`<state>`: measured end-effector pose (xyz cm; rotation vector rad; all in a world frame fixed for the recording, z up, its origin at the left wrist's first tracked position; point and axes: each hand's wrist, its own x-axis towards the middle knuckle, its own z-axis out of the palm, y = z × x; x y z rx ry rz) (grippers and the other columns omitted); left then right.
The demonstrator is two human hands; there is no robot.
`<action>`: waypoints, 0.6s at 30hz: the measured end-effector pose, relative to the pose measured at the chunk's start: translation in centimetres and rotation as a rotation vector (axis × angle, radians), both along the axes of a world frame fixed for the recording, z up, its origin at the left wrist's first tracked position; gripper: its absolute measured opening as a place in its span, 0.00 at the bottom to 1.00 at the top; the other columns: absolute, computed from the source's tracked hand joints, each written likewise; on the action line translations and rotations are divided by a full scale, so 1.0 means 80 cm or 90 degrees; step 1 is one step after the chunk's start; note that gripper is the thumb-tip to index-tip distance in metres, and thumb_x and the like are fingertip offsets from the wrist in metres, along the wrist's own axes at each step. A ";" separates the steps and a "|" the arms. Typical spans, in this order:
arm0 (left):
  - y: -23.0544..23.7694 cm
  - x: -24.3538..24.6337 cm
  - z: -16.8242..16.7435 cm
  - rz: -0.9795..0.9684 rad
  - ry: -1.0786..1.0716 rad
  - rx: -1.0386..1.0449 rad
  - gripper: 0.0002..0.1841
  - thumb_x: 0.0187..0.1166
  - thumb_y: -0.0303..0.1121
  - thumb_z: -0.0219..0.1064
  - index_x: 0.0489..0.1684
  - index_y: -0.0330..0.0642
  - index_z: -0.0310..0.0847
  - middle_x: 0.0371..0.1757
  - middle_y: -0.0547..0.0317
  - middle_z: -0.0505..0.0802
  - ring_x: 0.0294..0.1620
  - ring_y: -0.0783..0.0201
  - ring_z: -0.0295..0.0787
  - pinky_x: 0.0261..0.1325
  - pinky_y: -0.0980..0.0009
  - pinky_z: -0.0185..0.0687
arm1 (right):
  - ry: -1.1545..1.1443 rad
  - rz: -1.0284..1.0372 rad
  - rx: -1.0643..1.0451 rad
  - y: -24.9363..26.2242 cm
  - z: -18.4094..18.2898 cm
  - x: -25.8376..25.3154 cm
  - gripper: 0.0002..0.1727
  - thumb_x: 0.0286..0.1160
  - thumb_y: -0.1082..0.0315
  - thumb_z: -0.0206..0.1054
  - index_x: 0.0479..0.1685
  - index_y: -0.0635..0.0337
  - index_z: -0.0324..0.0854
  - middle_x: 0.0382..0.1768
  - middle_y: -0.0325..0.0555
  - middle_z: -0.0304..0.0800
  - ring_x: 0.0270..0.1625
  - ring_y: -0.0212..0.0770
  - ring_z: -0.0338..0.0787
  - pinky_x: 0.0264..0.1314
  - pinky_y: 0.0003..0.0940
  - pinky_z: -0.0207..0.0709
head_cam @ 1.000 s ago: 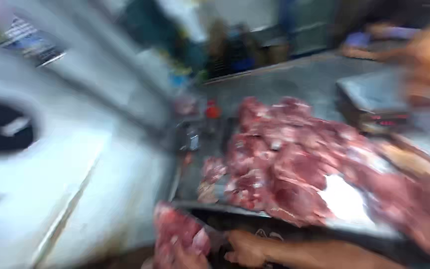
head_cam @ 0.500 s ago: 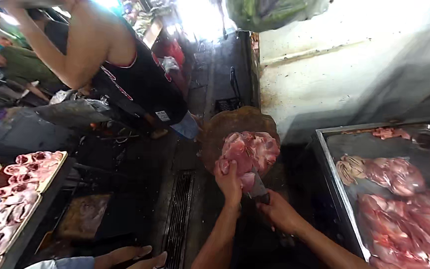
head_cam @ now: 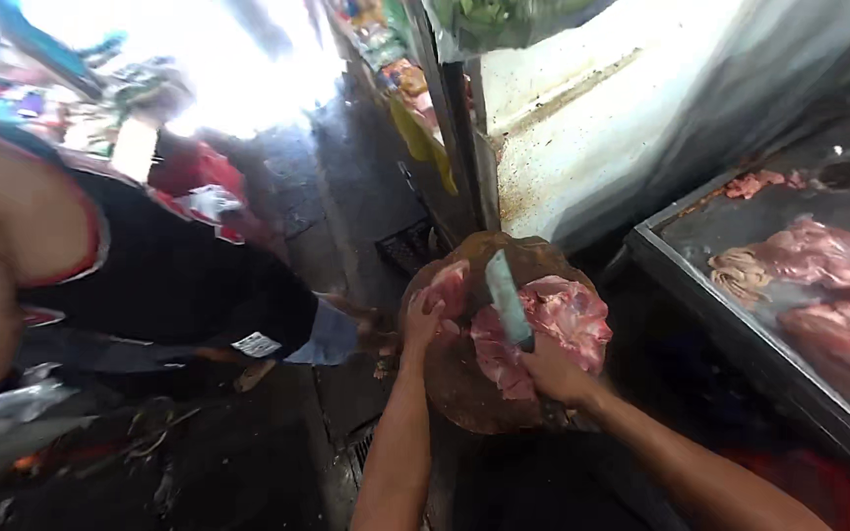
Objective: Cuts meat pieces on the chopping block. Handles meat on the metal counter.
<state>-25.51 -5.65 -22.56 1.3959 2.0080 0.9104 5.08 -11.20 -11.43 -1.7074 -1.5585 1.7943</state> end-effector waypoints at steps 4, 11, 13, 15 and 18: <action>-0.002 -0.025 -0.040 -0.084 0.126 -0.033 0.39 0.79 0.56 0.67 0.92 0.56 0.62 0.95 0.49 0.59 0.93 0.46 0.56 0.89 0.41 0.60 | 0.003 -0.138 -0.056 -0.020 0.038 0.034 0.21 0.80 0.54 0.68 0.63 0.57 0.74 0.26 0.48 0.84 0.21 0.46 0.86 0.24 0.47 0.87; 0.005 0.059 0.067 -0.246 0.026 0.031 0.27 0.83 0.42 0.66 0.78 0.36 0.76 0.71 0.41 0.87 0.74 0.49 0.84 0.78 0.49 0.78 | -0.101 -0.341 -0.044 -0.139 0.010 0.086 0.21 0.79 0.54 0.70 0.64 0.53 0.75 0.23 0.48 0.85 0.18 0.45 0.86 0.21 0.45 0.86; 0.045 0.100 0.073 -0.373 -0.051 -0.108 0.33 0.82 0.48 0.68 0.81 0.35 0.72 0.72 0.40 0.86 0.73 0.47 0.83 0.77 0.48 0.78 | -0.080 -0.415 -0.065 -0.190 -0.015 0.094 0.21 0.77 0.54 0.72 0.62 0.53 0.76 0.21 0.48 0.83 0.16 0.45 0.84 0.19 0.45 0.85; 0.081 0.127 0.044 -0.423 -0.034 -0.238 0.42 0.76 0.59 0.70 0.82 0.37 0.69 0.71 0.38 0.86 0.71 0.42 0.84 0.75 0.40 0.78 | -0.053 -0.465 -0.100 -0.244 -0.041 0.094 0.21 0.74 0.53 0.73 0.59 0.53 0.78 0.19 0.48 0.82 0.15 0.45 0.83 0.18 0.44 0.84; 0.119 0.138 0.021 -0.489 0.004 -0.357 0.41 0.70 0.66 0.72 0.66 0.33 0.82 0.57 0.34 0.91 0.60 0.39 0.89 0.66 0.35 0.81 | -0.065 -0.493 -0.121 -0.295 -0.068 0.088 0.21 0.72 0.53 0.74 0.58 0.53 0.80 0.20 0.48 0.84 0.16 0.45 0.84 0.19 0.45 0.83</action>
